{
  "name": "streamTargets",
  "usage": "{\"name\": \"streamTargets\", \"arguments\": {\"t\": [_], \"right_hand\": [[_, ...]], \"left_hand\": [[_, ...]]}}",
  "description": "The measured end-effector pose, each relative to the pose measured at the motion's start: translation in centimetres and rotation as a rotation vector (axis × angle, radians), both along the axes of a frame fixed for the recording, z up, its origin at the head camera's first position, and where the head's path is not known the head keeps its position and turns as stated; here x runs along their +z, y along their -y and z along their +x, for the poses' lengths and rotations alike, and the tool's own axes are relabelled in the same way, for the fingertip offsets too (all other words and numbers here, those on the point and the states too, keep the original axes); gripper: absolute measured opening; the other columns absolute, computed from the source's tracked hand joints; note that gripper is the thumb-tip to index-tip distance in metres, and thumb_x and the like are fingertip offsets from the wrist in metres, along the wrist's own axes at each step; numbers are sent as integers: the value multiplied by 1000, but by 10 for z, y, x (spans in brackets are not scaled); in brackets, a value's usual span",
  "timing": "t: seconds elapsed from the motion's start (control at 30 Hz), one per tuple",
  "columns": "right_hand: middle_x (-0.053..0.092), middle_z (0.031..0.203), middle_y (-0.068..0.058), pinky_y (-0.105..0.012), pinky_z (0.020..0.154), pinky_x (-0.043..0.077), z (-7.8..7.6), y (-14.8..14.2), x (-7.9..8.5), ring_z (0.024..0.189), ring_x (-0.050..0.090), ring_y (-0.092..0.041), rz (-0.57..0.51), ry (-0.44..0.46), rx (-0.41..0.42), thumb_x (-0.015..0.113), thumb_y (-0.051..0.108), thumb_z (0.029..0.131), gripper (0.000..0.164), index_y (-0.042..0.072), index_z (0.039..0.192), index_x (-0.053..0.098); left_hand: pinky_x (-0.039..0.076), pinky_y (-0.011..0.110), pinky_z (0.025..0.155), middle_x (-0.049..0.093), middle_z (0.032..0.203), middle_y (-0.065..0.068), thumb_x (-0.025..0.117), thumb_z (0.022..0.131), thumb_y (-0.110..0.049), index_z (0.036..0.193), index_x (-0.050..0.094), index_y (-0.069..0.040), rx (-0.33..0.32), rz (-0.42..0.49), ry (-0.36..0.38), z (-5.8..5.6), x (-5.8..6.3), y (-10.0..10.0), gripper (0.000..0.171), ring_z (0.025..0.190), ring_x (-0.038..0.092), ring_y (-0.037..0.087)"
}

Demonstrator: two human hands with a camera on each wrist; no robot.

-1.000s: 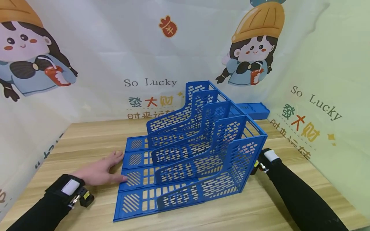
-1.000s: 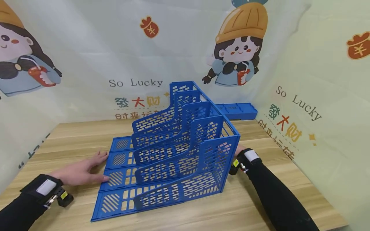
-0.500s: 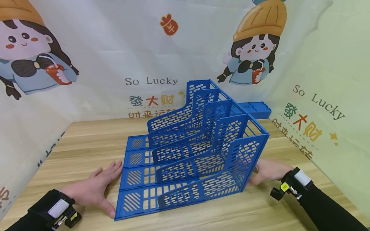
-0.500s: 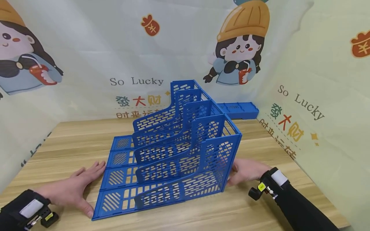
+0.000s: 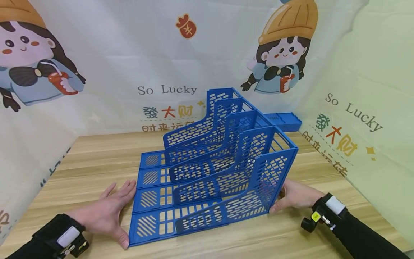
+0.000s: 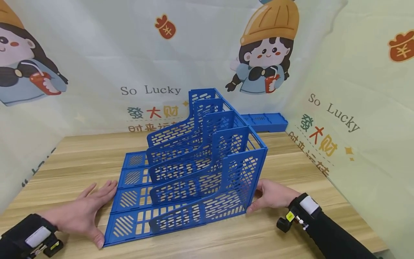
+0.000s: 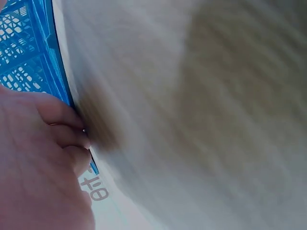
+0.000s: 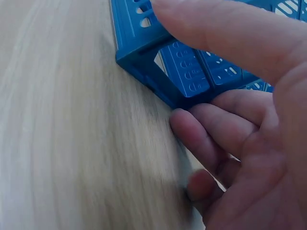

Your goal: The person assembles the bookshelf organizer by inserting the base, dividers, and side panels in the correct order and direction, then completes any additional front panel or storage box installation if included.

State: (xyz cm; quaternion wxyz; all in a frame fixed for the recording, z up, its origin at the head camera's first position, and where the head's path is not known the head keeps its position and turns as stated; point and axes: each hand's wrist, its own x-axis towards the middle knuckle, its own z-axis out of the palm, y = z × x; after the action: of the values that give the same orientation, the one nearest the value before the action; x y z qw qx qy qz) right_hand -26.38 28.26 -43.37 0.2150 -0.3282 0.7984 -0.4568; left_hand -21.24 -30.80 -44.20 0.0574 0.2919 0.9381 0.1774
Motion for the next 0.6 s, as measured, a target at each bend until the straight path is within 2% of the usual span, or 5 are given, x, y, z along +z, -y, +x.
{"name": "streamTargets", "arguments": {"t": [0.1,0.33,0.43,0.5,0.6], "right_hand": [[69,147,-24,-16,113,45,0,6,-2,130,66,1,-13,-1,-13,91,11,90,75,-4,152,53],[78,137,-13,-17,111,48,14,36,-4,127,67,-1,9,-37,-52,88,17,94,50,3,139,71],[80,124,-9,-19,91,50,19,40,-1,107,66,-5,44,-49,-75,88,20,95,48,5,138,73],[78,115,-7,-21,79,47,18,36,1,94,62,-8,65,-28,-54,86,19,96,49,3,139,71],[75,113,-7,-22,76,50,9,28,6,90,63,-10,72,35,1,80,13,99,49,-5,142,65]], "left_hand": [[-30,17,119,17,177,38,98,49,-74,168,23,14,-14,11,-19,-1,0,-1,165,163,18,62],[-28,15,120,15,176,41,101,50,-69,168,20,15,-41,59,-12,-3,-1,0,166,160,17,66],[-28,12,117,12,176,42,101,52,-67,168,18,16,-40,69,18,-3,-3,0,165,161,13,67],[-28,9,115,9,176,42,101,55,-66,167,17,17,-38,75,44,-2,-4,1,163,161,10,68],[-27,6,114,6,176,43,101,58,-64,167,14,17,-38,75,78,-2,-7,2,162,161,7,68]]}}
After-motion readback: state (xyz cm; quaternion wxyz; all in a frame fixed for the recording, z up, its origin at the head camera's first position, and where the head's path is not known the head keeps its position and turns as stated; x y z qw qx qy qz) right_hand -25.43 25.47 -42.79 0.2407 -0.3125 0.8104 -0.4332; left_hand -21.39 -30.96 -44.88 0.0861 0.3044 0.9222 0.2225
